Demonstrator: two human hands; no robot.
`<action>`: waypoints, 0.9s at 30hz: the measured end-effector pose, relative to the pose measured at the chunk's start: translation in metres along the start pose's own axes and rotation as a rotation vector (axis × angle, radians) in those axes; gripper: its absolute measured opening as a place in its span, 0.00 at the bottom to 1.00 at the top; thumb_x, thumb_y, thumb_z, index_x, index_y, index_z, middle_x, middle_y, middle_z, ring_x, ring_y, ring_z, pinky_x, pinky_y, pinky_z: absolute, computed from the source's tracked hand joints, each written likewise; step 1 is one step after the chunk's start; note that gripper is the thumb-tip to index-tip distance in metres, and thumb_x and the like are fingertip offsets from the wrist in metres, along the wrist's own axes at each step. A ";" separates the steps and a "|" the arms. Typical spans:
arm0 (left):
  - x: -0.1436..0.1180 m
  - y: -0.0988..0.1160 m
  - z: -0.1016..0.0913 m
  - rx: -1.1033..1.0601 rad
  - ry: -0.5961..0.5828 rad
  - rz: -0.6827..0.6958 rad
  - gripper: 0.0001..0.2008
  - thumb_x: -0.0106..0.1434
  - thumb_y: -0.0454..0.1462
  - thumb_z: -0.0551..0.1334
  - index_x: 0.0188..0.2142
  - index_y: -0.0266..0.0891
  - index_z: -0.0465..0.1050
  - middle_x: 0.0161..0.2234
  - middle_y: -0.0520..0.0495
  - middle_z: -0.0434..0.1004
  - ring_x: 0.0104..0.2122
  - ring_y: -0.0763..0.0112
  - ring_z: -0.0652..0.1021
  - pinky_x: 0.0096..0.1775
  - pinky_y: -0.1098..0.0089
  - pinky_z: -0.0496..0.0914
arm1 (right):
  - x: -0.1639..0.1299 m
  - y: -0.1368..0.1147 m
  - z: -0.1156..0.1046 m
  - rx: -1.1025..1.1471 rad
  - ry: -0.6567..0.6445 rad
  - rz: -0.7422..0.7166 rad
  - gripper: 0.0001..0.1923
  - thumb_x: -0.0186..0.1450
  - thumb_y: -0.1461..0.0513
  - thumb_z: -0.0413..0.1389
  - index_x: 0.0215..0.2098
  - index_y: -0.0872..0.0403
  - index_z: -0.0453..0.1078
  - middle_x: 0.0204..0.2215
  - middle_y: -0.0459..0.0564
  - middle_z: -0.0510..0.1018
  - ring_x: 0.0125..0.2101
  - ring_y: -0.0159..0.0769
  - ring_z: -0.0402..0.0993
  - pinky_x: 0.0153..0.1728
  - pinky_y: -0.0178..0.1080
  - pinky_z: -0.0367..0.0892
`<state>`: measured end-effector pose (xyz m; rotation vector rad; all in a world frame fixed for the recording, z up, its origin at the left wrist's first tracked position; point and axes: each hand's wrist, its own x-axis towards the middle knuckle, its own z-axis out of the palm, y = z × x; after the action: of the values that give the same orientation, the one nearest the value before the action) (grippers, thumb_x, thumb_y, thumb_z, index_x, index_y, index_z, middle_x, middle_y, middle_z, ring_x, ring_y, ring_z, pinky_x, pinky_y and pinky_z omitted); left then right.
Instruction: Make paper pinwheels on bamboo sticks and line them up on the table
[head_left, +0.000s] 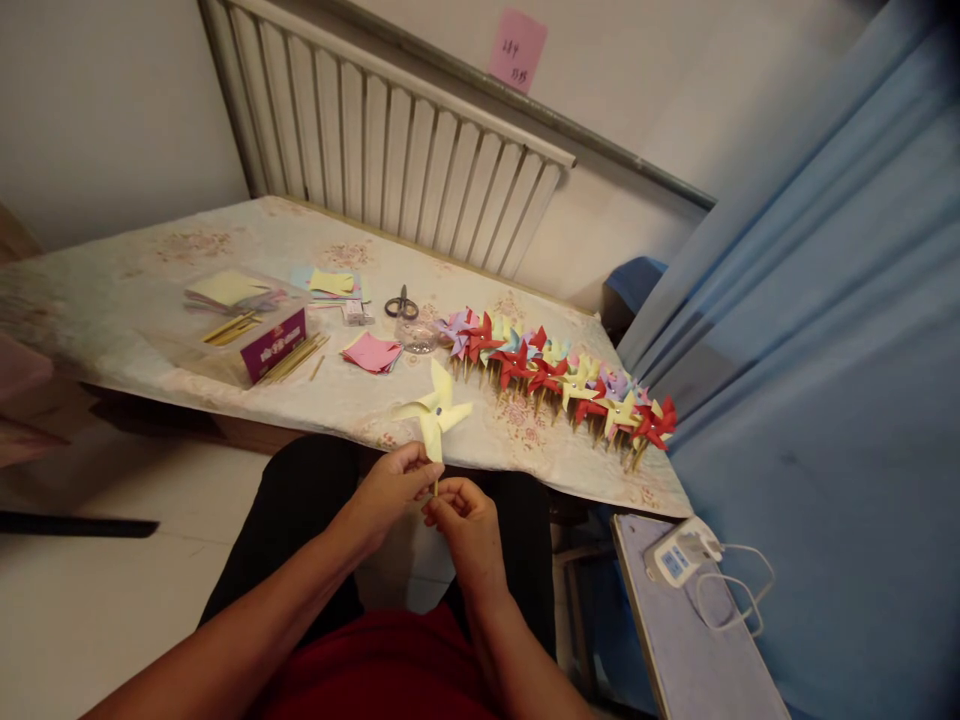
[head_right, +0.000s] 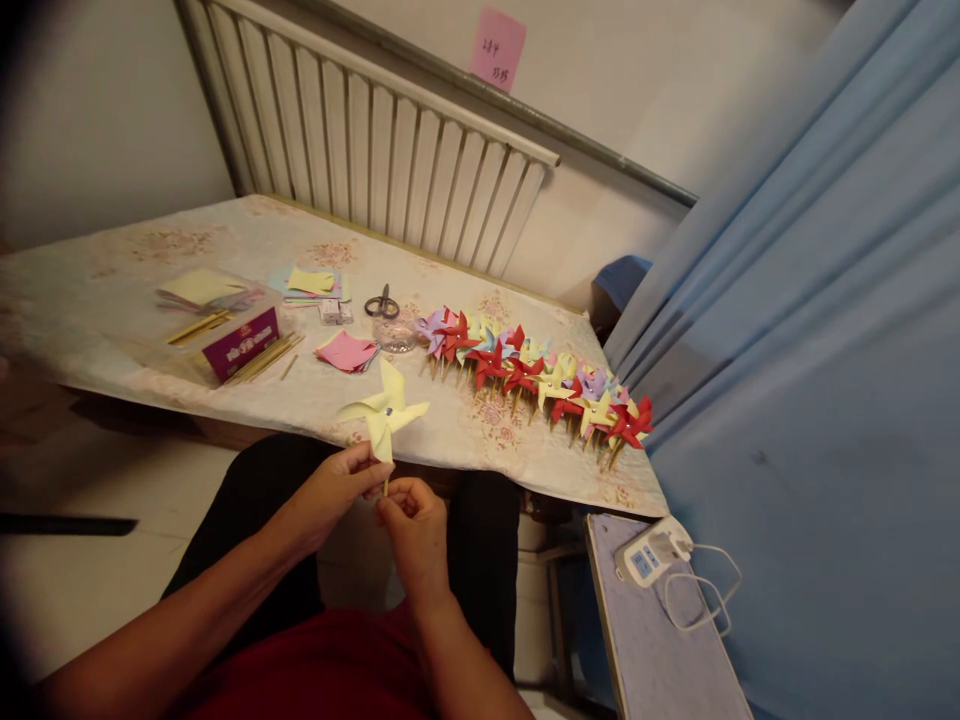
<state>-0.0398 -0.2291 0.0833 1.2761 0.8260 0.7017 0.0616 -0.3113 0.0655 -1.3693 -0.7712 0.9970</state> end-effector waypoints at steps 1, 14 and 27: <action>0.001 0.000 -0.002 -0.014 -0.017 0.003 0.14 0.54 0.46 0.65 0.26 0.39 0.65 0.22 0.56 0.65 0.24 0.75 0.65 0.29 0.71 0.60 | 0.001 0.000 -0.002 -0.004 0.003 0.005 0.04 0.55 0.63 0.59 0.30 0.54 0.74 0.22 0.42 0.77 0.23 0.29 0.70 0.27 0.32 0.62; 0.005 0.002 -0.052 -0.529 -0.057 -0.066 0.18 0.55 0.41 0.72 0.44 0.36 0.77 0.39 0.42 0.80 0.36 0.69 0.79 0.37 0.73 0.72 | 0.027 0.000 -0.047 -0.257 0.135 -0.105 0.08 0.56 0.58 0.57 0.30 0.54 0.76 0.23 0.43 0.75 0.25 0.32 0.67 0.29 0.34 0.61; 0.004 0.010 -0.043 -0.611 -0.022 -0.190 0.13 0.57 0.38 0.71 0.41 0.36 0.78 0.39 0.41 0.81 0.32 0.66 0.80 0.34 0.66 0.79 | 0.034 -0.014 -0.063 -0.651 0.118 -0.428 0.09 0.64 0.62 0.52 0.31 0.52 0.74 0.30 0.47 0.78 0.34 0.37 0.72 0.38 0.37 0.64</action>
<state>-0.0740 -0.2014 0.0890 0.6460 0.6344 0.7120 0.1344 -0.3063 0.0703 -1.6883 -1.3010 0.3248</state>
